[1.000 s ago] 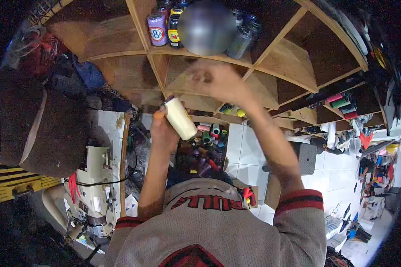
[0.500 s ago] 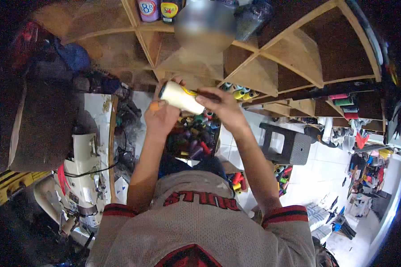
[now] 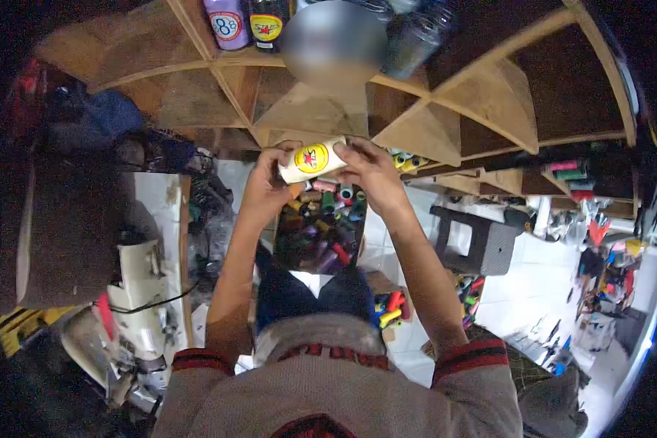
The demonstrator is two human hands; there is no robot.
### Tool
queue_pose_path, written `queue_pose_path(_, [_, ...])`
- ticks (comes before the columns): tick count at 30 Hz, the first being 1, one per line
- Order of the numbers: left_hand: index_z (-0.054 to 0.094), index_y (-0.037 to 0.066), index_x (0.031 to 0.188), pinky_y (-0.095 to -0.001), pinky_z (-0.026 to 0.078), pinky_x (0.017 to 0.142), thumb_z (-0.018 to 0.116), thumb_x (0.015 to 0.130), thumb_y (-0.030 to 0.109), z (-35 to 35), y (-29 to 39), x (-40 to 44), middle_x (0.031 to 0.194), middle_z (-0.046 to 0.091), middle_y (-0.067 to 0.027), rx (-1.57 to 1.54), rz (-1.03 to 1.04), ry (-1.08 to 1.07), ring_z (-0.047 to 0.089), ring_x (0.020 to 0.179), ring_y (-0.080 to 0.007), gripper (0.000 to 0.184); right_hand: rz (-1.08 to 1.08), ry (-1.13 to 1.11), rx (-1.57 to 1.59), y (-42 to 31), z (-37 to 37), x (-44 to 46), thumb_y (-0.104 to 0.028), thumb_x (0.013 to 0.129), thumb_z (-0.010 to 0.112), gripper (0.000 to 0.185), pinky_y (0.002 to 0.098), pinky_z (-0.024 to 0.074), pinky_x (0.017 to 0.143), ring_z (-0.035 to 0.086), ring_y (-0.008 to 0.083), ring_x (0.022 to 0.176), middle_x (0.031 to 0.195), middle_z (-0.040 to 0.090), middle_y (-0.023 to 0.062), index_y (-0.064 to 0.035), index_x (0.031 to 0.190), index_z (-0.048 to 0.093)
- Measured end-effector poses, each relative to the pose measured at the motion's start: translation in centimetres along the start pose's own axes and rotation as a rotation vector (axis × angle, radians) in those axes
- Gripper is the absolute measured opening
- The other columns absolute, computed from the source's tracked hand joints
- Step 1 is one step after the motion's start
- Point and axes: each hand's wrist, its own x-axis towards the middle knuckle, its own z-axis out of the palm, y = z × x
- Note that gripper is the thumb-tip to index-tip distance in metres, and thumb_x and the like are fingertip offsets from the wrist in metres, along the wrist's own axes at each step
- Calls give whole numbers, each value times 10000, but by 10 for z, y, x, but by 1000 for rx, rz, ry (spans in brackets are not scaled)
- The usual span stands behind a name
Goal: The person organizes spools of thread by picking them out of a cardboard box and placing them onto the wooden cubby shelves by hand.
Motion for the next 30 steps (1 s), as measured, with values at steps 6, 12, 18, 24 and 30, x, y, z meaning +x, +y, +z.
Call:
queue_pose_path(6, [472, 103, 1211, -318, 460, 869, 663, 717, -6, -16, -86, 26, 1240, 538, -103, 163, -31, 100, 539, 1092, -200, 541, -425, 203, -771, 32, -54, 145, -195, 720, 732, 466, 337, 491, 761, 621, 226, 909, 1023, 632, 140, -10, 1121, 579])
queue_pose_path(12, [379, 44, 1307, -307, 390, 957, 628, 788, -17, 12, -157, 6, 1332, 443, -90, -135, -232, 127, 438, 1226, -198, 579, -557, 524, -1996, 24, -54, 272, -323, 899, 483, 438, 328, 418, 931, 579, 239, 1054, 1101, 610, 183, -22, 1216, 506])
queue_pose_path(18, [345, 66, 1337, -339, 401, 946, 625, 812, 17, 22, -209, -8, 1359, 413, -81, -309, -238, 41, 453, 1217, -220, 597, -773, 602, -2140, 8, -70, 359, -301, 896, 497, 417, 324, 425, 917, 582, 233, 1040, 1094, 615, 171, -31, 1213, 514])
queue_pose_path(24, [381, 76, 1308, -348, 433, 910, 610, 812, 27, 9, -256, -36, 1299, 459, -102, -334, -318, 156, 514, 1154, -228, 548, -829, 590, -2184, -2, -84, 389, -278, 892, 510, 398, 321, 433, 903, 585, 227, 1026, 1087, 619, 159, -39, 1211, 523])
queue_pose_path(30, [422, 54, 1259, -336, 446, 922, 580, 827, 25, -4, -267, -38, 1257, 488, -104, -333, -322, 185, 540, 1120, -231, 460, -824, 559, -2188, -6, -90, 389, -255, 889, 524, 381, 317, 440, 890, 588, 222, 1012, 1080, 623, 146, -47, 1208, 532])
